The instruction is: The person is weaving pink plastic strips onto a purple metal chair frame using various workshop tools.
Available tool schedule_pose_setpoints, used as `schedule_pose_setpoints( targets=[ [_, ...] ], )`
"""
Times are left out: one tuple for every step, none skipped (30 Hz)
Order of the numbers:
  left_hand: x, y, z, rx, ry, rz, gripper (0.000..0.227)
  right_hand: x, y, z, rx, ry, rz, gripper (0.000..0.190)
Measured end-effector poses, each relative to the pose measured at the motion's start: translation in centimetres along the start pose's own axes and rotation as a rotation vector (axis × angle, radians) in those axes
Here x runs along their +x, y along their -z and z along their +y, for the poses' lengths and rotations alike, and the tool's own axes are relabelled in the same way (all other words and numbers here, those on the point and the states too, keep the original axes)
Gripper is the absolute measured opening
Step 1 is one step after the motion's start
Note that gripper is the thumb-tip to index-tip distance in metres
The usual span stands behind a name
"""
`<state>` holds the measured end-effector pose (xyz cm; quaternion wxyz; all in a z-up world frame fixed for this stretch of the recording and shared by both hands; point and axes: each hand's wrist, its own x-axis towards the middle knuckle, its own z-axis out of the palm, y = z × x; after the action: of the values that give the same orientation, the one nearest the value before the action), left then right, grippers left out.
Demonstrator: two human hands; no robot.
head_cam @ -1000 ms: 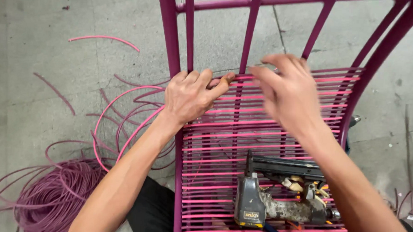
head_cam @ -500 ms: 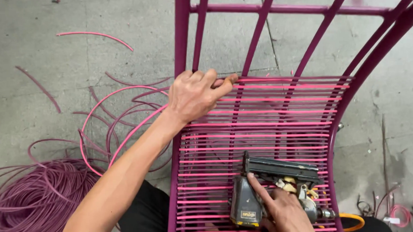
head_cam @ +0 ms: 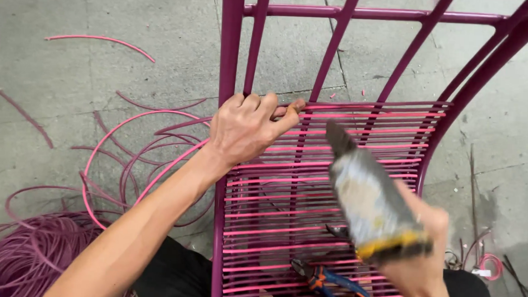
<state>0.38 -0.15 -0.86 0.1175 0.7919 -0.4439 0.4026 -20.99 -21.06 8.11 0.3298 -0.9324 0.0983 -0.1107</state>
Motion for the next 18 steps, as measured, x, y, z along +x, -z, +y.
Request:
schedule_pose_setpoints(
  targets=[
    [-0.1, -0.1, -0.1, 0.001, 0.007, 0.004, 0.021, 0.8, -0.2, 0.1, -0.006, 0.004, -0.003, 0.060],
    [-0.2, -0.2, -0.2, 0.002, 0.009, 0.002, 0.022, 1.5, -0.4, 0.1, -0.033, 0.007, 0.016, 0.053],
    [-0.4, -0.3, -0.2, 0.005, 0.015, -0.005, 0.023, 2.3, -0.7, 0.1, -0.060, 0.010, 0.028, 0.047],
    [-0.4, -0.4, -0.2, 0.007, 0.026, -0.005, 0.023, 2.6, -1.0, 0.2, -0.064, 0.015, 0.019, 0.047],
    [-0.5, -0.5, -0.3, -0.018, 0.026, -0.009, 0.022, 2.8, -1.4, 0.3, -0.092, 0.022, 0.019, 0.036],
    [-0.6, -0.6, -0.2, -0.043, 0.026, -0.012, 0.022, 3.0, -1.7, 0.3, -0.120, 0.030, 0.019, 0.026],
    [-0.7, -0.6, -0.3, -0.043, 0.034, -0.015, 0.022, 3.2, -2.0, -0.2, -0.123, 0.031, 0.010, 0.026],
    [-0.7, -0.6, -0.3, -0.055, 0.036, -0.006, 0.022, 3.3, -2.2, -0.7, -0.128, 0.046, 0.011, 0.026],
    [-0.6, -0.5, -0.3, -0.067, 0.033, 0.003, 0.022, 3.5, -2.4, -1.2, -0.129, 0.060, 0.016, 0.027],
    [-0.7, -0.5, -0.3, -0.067, 0.036, 0.001, 0.022, 3.6, -2.5, -1.3, -0.129, 0.059, 0.011, 0.027],
    [-0.6, -0.5, -0.4, -0.066, 0.036, 0.004, 0.023, 3.7, -2.6, -1.4, -0.144, 0.068, 0.018, 0.029],
    [-0.6, -0.4, -0.4, -0.065, 0.035, 0.008, 0.024, 3.7, -2.7, -1.5, -0.158, 0.077, 0.025, 0.031],
    [-0.6, -0.5, -0.3, -0.067, 0.034, 0.009, 0.024, 3.7, -2.7, -1.6, -0.159, 0.075, 0.026, 0.031],
    [-0.6, -0.5, -0.3, -0.068, 0.034, 0.013, 0.024, 3.7, -2.7, -1.6, -0.174, 0.068, 0.027, 0.030],
    [-0.7, -0.5, -0.4, -0.066, 0.032, 0.017, 0.024, 3.8, -2.8, -1.7, -0.188, 0.063, 0.028, 0.029],
    [-0.7, -0.5, -0.4, -0.067, 0.031, 0.018, 0.024, 3.9, -2.9, -1.8, -0.188, 0.063, 0.029, 0.029],
    [-0.7, -0.6, -0.4, -0.057, 0.031, 0.018, 0.024, 4.0, -2.9, -1.9, -0.195, 0.064, 0.029, 0.033],
    [-0.7, -0.6, -0.4, -0.048, 0.030, 0.019, 0.023, 4.0, -3.0, -1.9, -0.203, 0.064, 0.028, 0.037]
  ],
)
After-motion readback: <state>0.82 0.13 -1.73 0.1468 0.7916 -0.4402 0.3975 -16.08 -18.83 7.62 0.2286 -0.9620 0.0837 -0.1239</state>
